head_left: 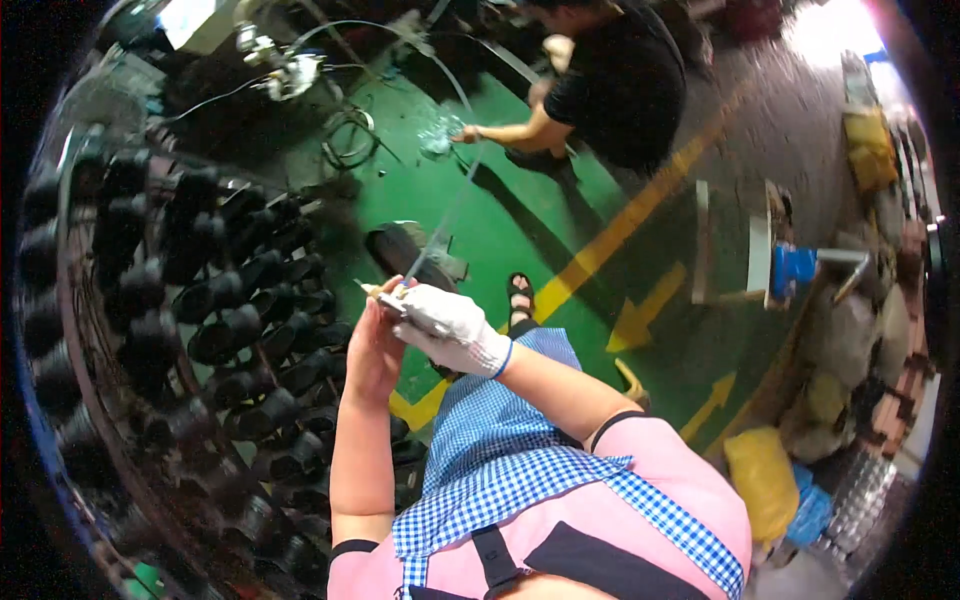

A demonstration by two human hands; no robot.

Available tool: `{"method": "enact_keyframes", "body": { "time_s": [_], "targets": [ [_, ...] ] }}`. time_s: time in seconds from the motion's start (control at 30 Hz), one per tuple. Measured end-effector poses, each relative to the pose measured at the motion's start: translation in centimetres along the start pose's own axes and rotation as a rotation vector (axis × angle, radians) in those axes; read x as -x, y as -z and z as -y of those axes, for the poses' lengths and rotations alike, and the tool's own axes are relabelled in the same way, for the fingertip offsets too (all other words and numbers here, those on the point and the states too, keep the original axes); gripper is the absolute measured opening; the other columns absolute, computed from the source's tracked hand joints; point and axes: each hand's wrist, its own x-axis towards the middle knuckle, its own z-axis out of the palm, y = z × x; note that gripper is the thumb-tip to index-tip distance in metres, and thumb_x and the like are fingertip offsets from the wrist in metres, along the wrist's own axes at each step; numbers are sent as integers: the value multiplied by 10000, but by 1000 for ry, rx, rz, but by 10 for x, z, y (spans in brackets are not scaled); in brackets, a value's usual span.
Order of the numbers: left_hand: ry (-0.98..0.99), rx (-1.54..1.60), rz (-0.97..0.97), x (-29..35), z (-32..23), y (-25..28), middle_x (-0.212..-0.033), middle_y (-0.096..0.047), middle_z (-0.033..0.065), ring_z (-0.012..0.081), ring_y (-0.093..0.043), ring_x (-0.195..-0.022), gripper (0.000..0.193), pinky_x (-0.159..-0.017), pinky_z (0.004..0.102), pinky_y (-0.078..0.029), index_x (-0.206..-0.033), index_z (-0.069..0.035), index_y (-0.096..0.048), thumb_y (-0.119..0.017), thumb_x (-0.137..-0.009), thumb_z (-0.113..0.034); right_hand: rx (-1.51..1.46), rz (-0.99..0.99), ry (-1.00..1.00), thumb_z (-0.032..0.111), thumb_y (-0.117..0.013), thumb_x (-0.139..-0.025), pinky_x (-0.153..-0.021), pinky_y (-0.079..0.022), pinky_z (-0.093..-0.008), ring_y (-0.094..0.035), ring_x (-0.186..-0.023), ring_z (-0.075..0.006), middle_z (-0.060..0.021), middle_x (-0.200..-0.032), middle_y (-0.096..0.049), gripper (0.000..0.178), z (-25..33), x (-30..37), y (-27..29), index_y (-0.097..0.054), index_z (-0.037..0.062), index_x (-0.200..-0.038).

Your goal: Apply glue to the bottom of shoes using a specialized spray nozzle.

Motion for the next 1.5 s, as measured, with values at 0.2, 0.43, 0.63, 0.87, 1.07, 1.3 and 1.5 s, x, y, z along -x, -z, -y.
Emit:
{"method": "enact_keyframes", "body": {
  "time_s": [0.2, 0.43, 0.63, 0.87, 1.07, 1.3, 1.5],
  "targets": [
    [-32, -142, -250, -68, 53, -49, -1246, -597, 177, 291, -564, -1171, 442, -1027, 468, -444, -1290, -45, -494, -486, -1006, -383, -145, 132, -336, 304, -774, -742, -800, -541, -352, -647, -924, -299, -109, -1033, -626, 492, -73, 38, 86, -607, 119, -1167],
    [-59, -33, -443, -121, 65, -18, -1120, -619, 112, 167, -616, -856, 406, -848, 335, -554, -1266, -93, -523, -530, -991, -391, 75, -20, -1360, 392, -640, -832, -906, -503, -420, -626, -1042, -354, -201, -1191, -619, 454, -239, 249, 207, -650, 79, -1161],
    [-15, -61, -383, -141, 49, 28, -1117, -610, 138, 186, -619, -821, 376, -772, 324, -581, -1236, -45, -552, -539, -992, -331, 687, 268, -1818, 357, -724, -779, -950, -476, -446, -553, -1142, -342, -128, -1206, -583, 485, -281, 502, 217, -597, 117, -1181],
    [-92, -186, -515, -153, 58, 75, -1092, -572, 124, 149, -520, -719, 322, -620, 246, -524, -1171, -76, -575, -509, -1003, -343, 766, 960, -1871, 258, -464, -951, -1179, -140, -529, -220, -1464, -268, -42, -1568, -299, 479, -363, 696, 163, -446, 150, -1418],
    [11, -44, -361, -158, 57, 96, -1114, -557, 150, 173, -516, -738, 435, -668, 344, -596, -1160, -28, -560, -427, -1021, -418, 635, 1511, -1809, 270, -327, -1018, -1153, -64, -632, -267, -1450, -255, -15, -1539, -364, 445, -426, 783, 137, -453, 211, -1441],
    [-47, -138, -351, -152, 50, 100, -1140, -551, 200, 225, -546, -750, 481, -693, 404, -600, -1206, 0, -535, -353, -1036, -412, 427, 1680, -1852, 315, -422, -1005, -1130, -124, -639, -306, -1433, -276, -5, -1527, -390, 450, -446, 812, 120, -458, 215, -1442],
    [-175, 18, -266, -155, 56, 90, -1085, -468, 144, 175, -499, -681, 410, -748, 409, -582, -1209, -20, -511, -370, -1038, -365, 315, 1777, -1679, 431, -567, -889, -1106, -233, -590, -409, -1377, -268, 2, -1503, -429, 540, -436, 761, 70, -545, 204, -1379]
  ]
}}
